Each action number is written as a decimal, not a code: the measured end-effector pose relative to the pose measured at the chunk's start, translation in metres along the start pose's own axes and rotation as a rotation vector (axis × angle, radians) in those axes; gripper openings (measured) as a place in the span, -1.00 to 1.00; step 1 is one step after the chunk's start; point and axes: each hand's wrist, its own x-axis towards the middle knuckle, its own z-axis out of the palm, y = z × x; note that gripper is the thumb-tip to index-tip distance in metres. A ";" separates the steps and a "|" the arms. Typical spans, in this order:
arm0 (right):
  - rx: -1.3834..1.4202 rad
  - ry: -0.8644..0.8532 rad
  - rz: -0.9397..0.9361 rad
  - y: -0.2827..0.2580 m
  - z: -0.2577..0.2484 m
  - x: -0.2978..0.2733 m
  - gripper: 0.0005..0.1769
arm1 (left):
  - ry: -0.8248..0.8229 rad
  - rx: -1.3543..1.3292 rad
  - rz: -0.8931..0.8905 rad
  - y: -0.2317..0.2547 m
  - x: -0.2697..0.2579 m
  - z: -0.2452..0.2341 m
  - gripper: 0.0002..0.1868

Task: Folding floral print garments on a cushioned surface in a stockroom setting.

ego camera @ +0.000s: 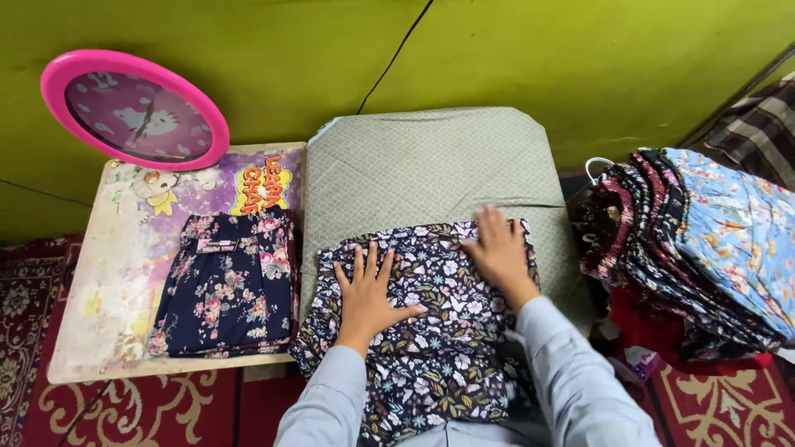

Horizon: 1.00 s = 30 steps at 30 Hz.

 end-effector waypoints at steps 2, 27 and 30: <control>-0.045 0.017 0.011 0.023 0.011 0.002 -0.14 | 0.037 -0.005 0.009 -0.004 -0.001 0.011 0.30; -0.068 -0.661 -0.268 -0.032 -0.006 -0.178 -0.74 | -0.841 0.171 -0.107 -0.057 -0.011 -0.074 -0.62; 0.129 -0.620 -0.231 -0.019 -0.019 -0.133 -0.65 | -0.569 0.096 -0.025 -0.103 0.011 -0.049 -0.63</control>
